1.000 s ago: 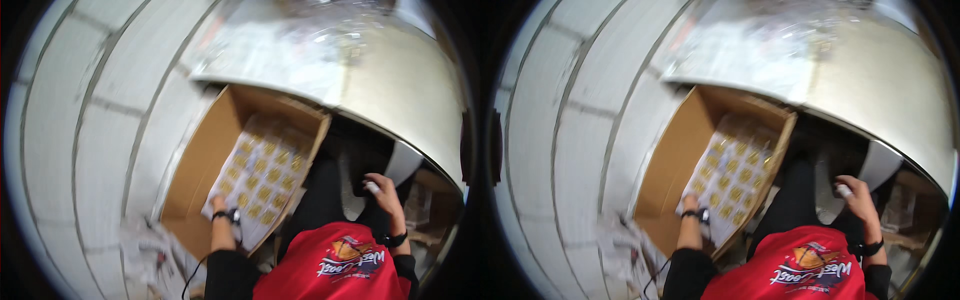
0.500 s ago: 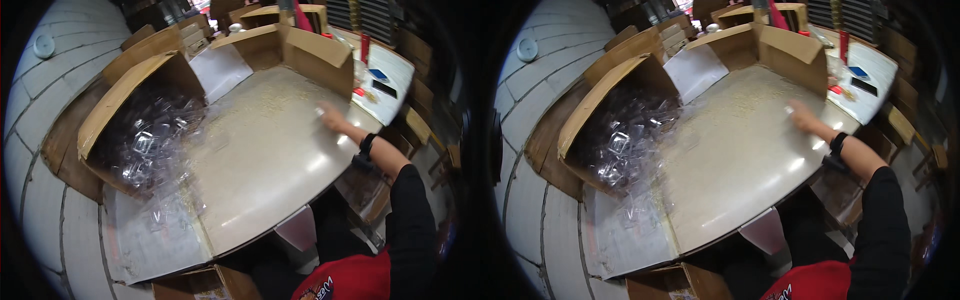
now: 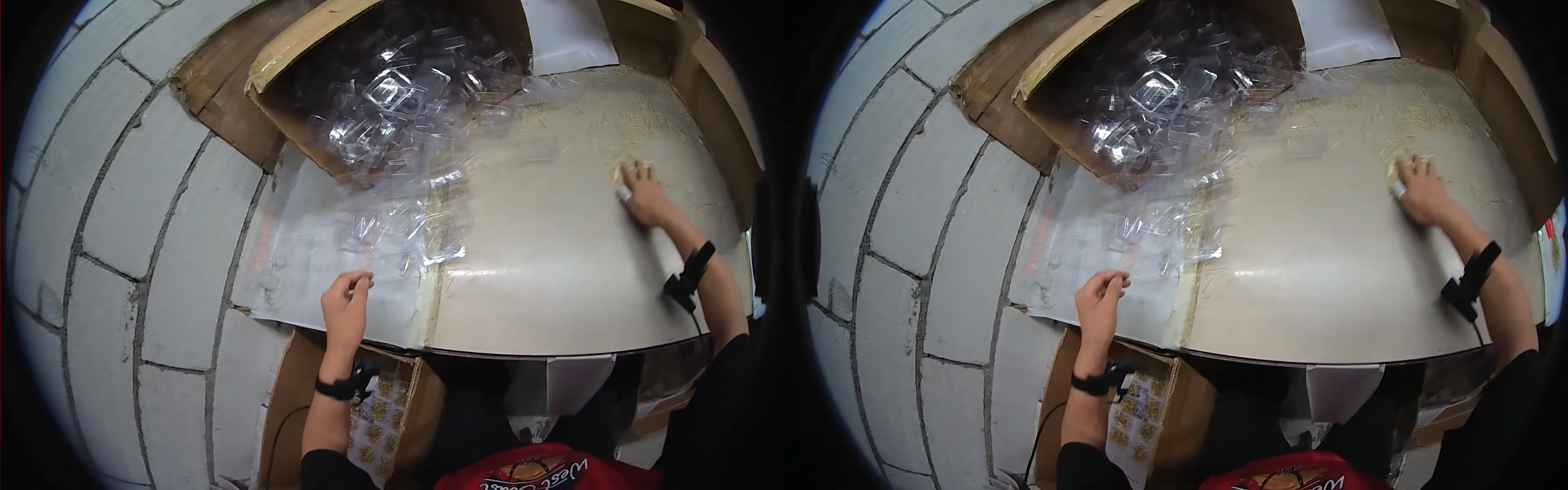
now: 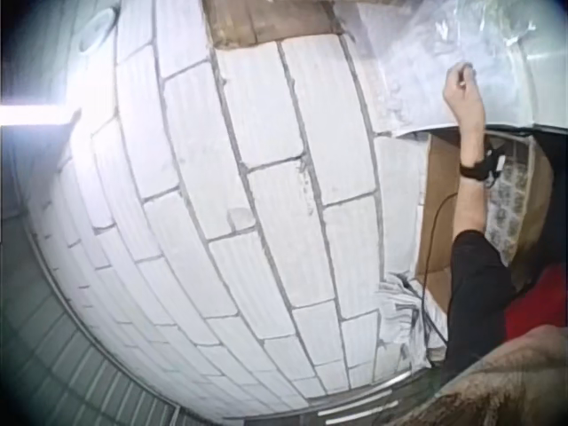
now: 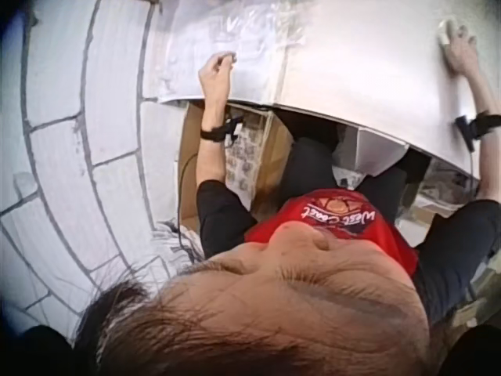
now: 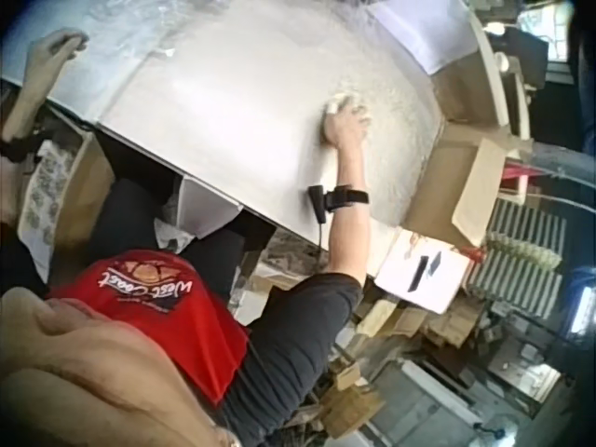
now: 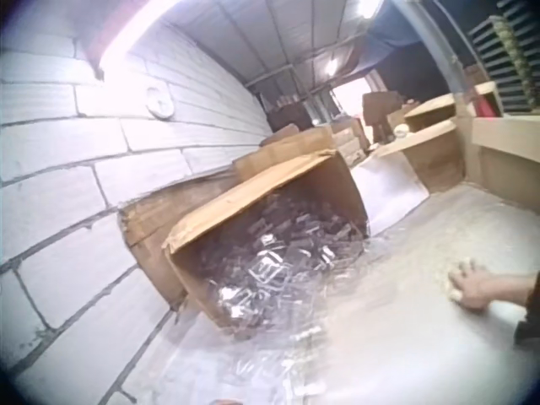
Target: The person scoops small yellow items from a table surface into small clear plastic containers using a white funnel. After filling each container, they place it into a cardboard box containing a grid of similar filled containers.
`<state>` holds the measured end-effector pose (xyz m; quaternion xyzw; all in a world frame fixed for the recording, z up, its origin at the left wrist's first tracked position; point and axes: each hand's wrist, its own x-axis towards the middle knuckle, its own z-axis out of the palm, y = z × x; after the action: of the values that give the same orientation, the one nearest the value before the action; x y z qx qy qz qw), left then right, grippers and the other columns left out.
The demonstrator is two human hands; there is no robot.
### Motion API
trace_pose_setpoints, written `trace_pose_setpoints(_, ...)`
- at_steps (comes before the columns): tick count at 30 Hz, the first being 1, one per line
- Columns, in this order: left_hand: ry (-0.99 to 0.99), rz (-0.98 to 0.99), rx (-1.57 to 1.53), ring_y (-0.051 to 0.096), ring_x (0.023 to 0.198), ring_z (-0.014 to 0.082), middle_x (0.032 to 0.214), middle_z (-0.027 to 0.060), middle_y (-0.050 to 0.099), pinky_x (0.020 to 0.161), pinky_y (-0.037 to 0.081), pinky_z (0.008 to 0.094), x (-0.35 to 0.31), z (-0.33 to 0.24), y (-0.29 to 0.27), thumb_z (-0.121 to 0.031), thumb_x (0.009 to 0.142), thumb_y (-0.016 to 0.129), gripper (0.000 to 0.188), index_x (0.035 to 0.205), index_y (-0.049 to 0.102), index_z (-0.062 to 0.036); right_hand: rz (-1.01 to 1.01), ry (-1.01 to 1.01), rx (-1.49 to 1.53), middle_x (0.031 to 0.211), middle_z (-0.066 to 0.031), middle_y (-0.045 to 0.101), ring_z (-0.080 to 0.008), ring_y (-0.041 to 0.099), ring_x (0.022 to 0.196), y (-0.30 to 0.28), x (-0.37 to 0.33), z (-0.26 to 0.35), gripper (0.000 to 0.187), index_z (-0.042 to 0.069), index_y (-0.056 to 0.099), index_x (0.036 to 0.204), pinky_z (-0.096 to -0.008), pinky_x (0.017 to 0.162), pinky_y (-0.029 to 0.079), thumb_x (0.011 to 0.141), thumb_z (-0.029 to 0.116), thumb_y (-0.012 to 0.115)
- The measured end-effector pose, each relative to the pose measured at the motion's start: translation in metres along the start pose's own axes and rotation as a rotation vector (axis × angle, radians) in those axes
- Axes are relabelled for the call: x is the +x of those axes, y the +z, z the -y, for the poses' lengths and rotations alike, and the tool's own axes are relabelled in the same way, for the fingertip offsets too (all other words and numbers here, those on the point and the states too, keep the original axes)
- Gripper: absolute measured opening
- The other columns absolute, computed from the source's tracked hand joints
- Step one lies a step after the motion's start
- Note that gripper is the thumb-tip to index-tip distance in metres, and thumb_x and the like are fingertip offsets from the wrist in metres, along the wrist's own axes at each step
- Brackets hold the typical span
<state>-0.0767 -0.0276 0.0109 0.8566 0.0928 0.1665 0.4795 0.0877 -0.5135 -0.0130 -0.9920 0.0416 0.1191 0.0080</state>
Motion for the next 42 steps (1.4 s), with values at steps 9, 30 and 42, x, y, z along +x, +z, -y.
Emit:
trace_pose_setpoints(9,0.173,0.069,0.727,0.062,0.084,0.0404,0.096,0.0217,0.062,0.074,0.049,0.0476,0.041,-0.031,0.091,-0.031,0.085,0.063,0.037,0.094,0.059,0.0045,-0.126,-0.352,0.48,0.149,-0.02,0.025,-0.0385,0.024,0.138,0.02,-0.112,0.002,0.051,0.009,0.041,0.138,-0.0525,0.11,0.025,0.089,0.016,0.052)
trace_pose_setpoints(30,0.574,0.177,0.508,0.055,0.098,0.0309,0.098,0.0107,0.059,0.079,0.046,0.0416,0.029,-0.047,0.114,-0.011,0.08,0.066,0.014,0.09,0.064,-0.0027,-0.333,-0.307,0.269,0.149,-0.0148,0.028,-0.0341,0.017,0.141,0.061,-0.15,0.003,0.052,0.005,0.037,0.139,-0.0452,0.115,0.017,0.091,0.02,0.049)
trace_pose_setpoints(42,0.919,0.383,0.186,0.057,0.102,0.0339,0.1,0.012,0.061,0.088,0.046,0.0417,-0.07,-0.076,0.132,0.002,0.074,0.066,0.013,0.086,0.061,-0.0032,-0.076,-0.304,1.336,0.099,-0.0184,0.064,-0.0208,0.065,0.077,0.041,-0.188,0.066,0.04,-0.002,0.057,0.118,-0.0318,0.061,0.052,0.083,0.016,0.062)
